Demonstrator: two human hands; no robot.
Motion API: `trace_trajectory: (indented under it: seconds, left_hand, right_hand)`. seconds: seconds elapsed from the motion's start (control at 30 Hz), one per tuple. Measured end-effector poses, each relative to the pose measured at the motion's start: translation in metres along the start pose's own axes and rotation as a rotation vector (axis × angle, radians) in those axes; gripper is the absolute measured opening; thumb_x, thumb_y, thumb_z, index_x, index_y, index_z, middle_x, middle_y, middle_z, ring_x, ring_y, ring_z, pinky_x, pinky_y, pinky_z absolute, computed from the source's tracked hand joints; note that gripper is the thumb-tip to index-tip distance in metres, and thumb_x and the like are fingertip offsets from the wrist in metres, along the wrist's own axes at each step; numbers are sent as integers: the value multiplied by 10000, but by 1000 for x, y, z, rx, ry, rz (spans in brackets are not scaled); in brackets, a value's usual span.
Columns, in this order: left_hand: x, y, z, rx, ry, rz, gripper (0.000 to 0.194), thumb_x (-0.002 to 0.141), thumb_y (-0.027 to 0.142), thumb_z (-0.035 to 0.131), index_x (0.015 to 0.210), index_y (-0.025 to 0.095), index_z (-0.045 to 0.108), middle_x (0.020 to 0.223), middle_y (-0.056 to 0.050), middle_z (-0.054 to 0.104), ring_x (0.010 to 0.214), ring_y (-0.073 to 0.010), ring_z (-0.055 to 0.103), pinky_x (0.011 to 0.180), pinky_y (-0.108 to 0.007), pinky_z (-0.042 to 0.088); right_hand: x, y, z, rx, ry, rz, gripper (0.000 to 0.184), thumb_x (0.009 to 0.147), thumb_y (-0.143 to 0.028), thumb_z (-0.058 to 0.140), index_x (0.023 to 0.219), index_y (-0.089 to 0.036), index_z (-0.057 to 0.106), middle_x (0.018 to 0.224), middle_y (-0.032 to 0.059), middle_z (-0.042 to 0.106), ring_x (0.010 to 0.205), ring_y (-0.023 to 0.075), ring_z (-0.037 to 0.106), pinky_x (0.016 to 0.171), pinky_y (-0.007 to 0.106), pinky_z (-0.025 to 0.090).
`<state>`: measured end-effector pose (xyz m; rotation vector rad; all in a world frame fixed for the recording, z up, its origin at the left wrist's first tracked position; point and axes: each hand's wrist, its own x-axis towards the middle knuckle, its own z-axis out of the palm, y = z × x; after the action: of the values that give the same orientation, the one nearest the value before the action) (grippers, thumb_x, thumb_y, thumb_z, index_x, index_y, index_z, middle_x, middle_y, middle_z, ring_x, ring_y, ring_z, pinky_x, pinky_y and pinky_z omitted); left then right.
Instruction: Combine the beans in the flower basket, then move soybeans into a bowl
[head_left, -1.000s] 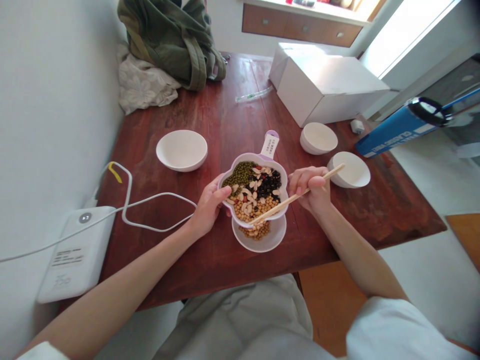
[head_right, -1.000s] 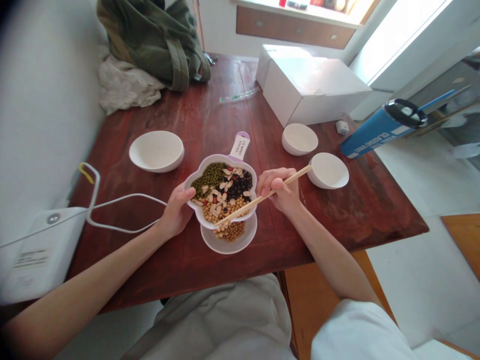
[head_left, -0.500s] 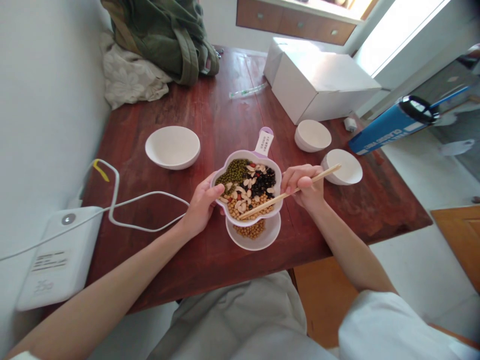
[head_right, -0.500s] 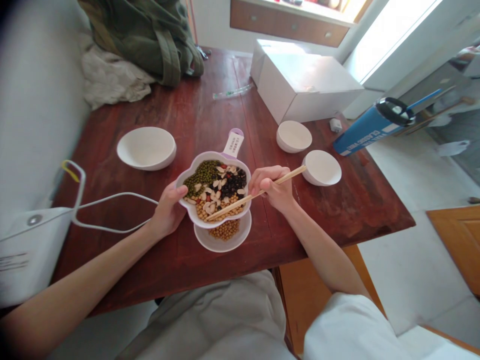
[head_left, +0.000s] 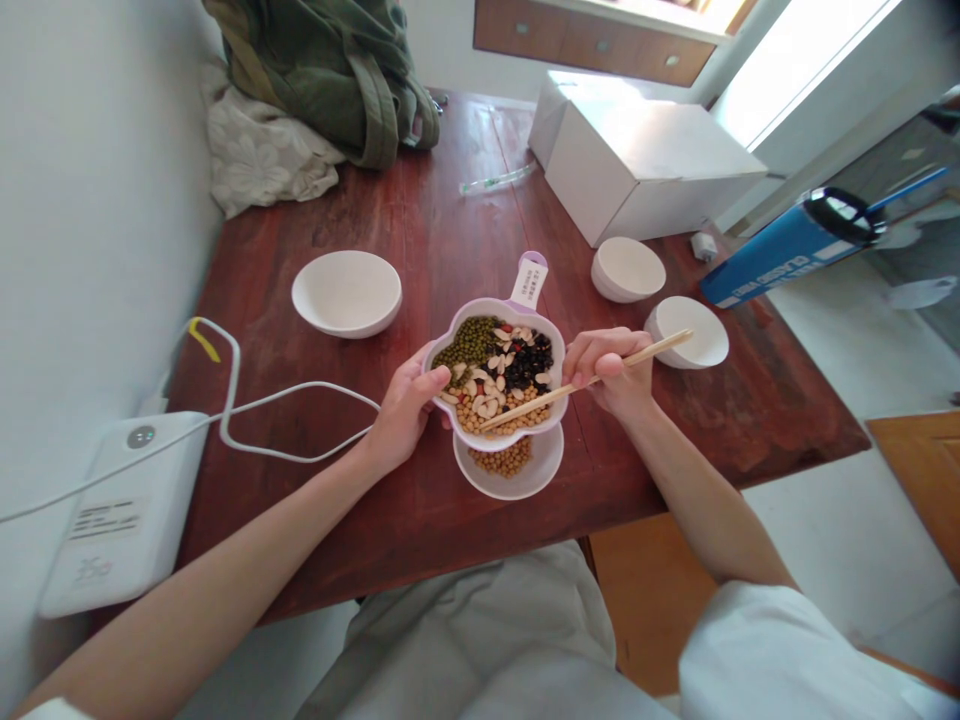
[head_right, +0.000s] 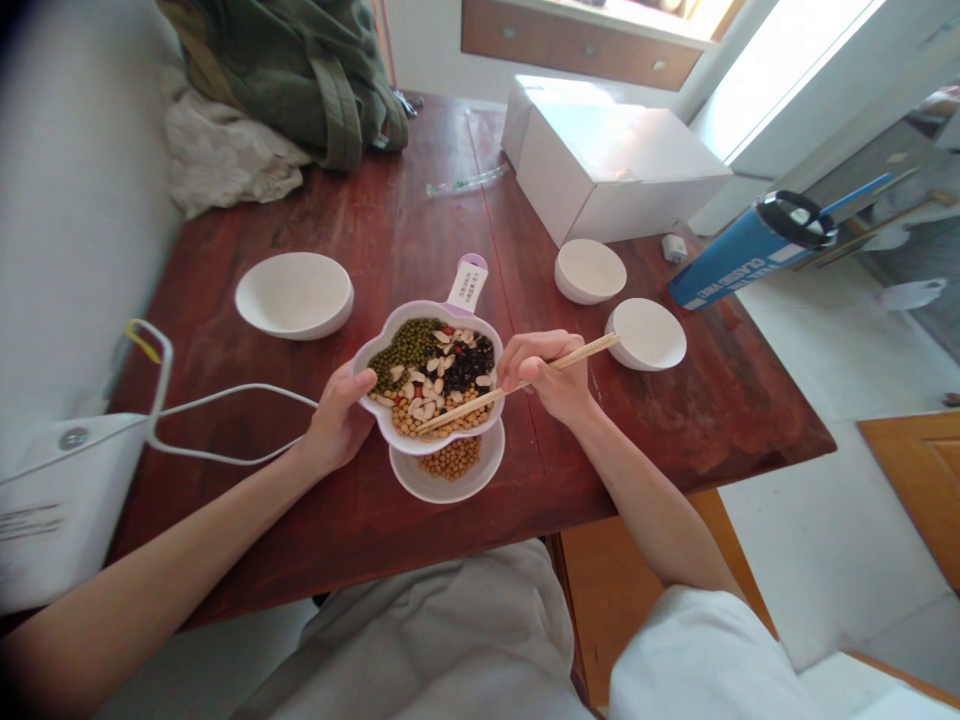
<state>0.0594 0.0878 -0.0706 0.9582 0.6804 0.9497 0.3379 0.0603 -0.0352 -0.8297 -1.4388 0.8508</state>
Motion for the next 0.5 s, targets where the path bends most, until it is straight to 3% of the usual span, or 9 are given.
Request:
trace_trajectory:
  seconds: [0.17,0.5]
  left_hand:
    - [0,-1,-1,2,-14,2,567,911,574,798,1310,173,758,856,-49,735,573,-160,600,507,-274,479]
    - [-2,2,-1,13,-42,-10,560,928,561,789,1328,173,742,861,-45,744,580,-155,614,509,-259,470]
  right_hand:
    - [-2,2,-3,33,0,0,612,937,-734,783,610,-217,802,609,69,747,447,145,592,433,290,370]
    - [3,-2,1,59,39,-11,640,903,-738,817,539,-215,760,529,78,708,438,189,643,433,311,447]
